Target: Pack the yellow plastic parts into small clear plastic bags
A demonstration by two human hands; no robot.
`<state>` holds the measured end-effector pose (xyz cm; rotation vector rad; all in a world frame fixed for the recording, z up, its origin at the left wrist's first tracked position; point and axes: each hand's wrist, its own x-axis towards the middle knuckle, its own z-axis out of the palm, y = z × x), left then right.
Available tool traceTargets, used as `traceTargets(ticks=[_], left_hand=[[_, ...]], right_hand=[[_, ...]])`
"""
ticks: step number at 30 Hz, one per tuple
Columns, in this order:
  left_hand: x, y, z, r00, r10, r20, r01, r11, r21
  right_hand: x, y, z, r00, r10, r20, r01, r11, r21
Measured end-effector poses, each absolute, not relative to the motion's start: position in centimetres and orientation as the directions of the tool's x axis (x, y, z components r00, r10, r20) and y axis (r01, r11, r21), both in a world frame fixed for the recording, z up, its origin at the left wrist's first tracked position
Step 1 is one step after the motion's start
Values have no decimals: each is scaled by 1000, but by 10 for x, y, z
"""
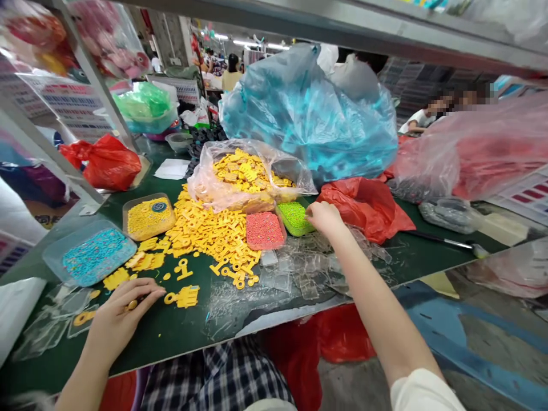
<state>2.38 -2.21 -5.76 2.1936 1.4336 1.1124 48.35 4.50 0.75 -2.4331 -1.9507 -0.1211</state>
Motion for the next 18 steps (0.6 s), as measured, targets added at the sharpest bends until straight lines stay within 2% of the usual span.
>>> traceTargets(ticks=[4, 8, 14, 18], left_hand=[[20, -30, -59, 193, 874, 446, 643, -456, 615], [27, -34, -58, 250, 839, 482, 643, -517, 565], [45, -35, -61, 504, 706, 498, 590, -702, 399], [51, -33, -63, 558, 668, 492, 582, -738, 343]], right_hand=[[476, 64, 1, 286, 940, -187, 949, -251, 190], [473, 69, -5, 331, 892, -309, 928, -248, 278], [477, 73, -13, 337, 904, -263, 925, -266, 272], [477, 71, -16, 311, 933, -182, 933, -263, 246]])
